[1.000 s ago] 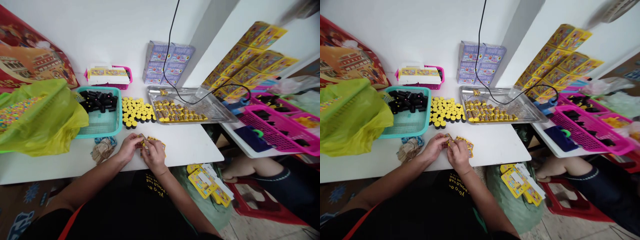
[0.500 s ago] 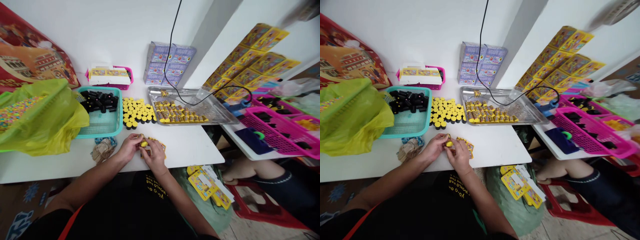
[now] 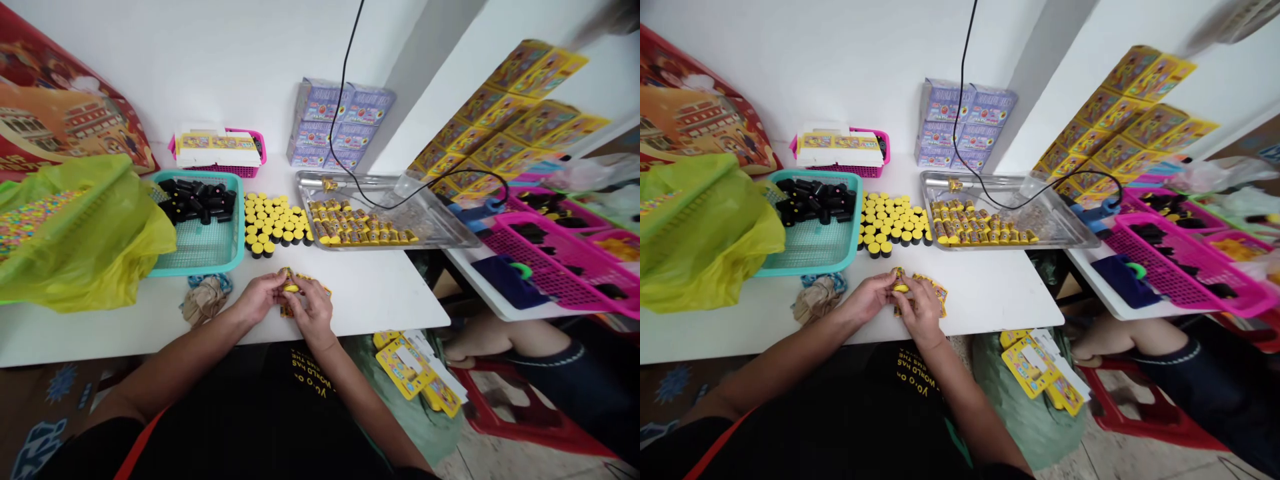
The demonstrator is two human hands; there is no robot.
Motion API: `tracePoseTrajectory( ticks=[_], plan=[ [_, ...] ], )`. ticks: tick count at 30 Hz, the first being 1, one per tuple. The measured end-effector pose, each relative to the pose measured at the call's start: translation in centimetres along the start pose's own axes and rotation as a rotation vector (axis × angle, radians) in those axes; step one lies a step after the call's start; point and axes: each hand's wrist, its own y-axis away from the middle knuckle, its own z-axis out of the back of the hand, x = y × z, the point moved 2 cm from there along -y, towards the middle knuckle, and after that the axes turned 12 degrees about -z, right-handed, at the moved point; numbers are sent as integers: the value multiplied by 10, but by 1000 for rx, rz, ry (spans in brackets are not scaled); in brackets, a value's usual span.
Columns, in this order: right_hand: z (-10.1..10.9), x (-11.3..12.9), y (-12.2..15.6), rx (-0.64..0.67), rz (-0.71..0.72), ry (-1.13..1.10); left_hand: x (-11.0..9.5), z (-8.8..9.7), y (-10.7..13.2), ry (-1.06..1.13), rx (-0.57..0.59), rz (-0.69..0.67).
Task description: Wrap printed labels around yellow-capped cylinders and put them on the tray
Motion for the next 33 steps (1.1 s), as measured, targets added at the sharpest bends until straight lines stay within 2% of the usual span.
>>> tracePoseTrajectory(
  ticks=[5, 11, 16, 19, 22, 26, 33],
  plan=[
    [-2, -5, -1, 7, -5, -47, 0, 1, -1, 2, 38, -7],
    [-3, -6, -1, -15, -41, -83, 5, 3, -1, -40, -25, -12],
    [1, -6, 1, -65, -32, -83, 2, 0, 1, -28, 41, 35],
    [0, -9, 0, -16, -50, -63, 0, -2, 1, -17, 85, 29],
    [-2, -9, -1, 14, -9, -30, 0, 0, 1, -31, 71, 16],
    [-4, -8, 0, -43, 66, -14, 3, 1, 1, -48, 50, -17],
    [-2, -9, 3, -98, 69, 43, 3, -4, 4, -49, 92, -11]
  ],
)
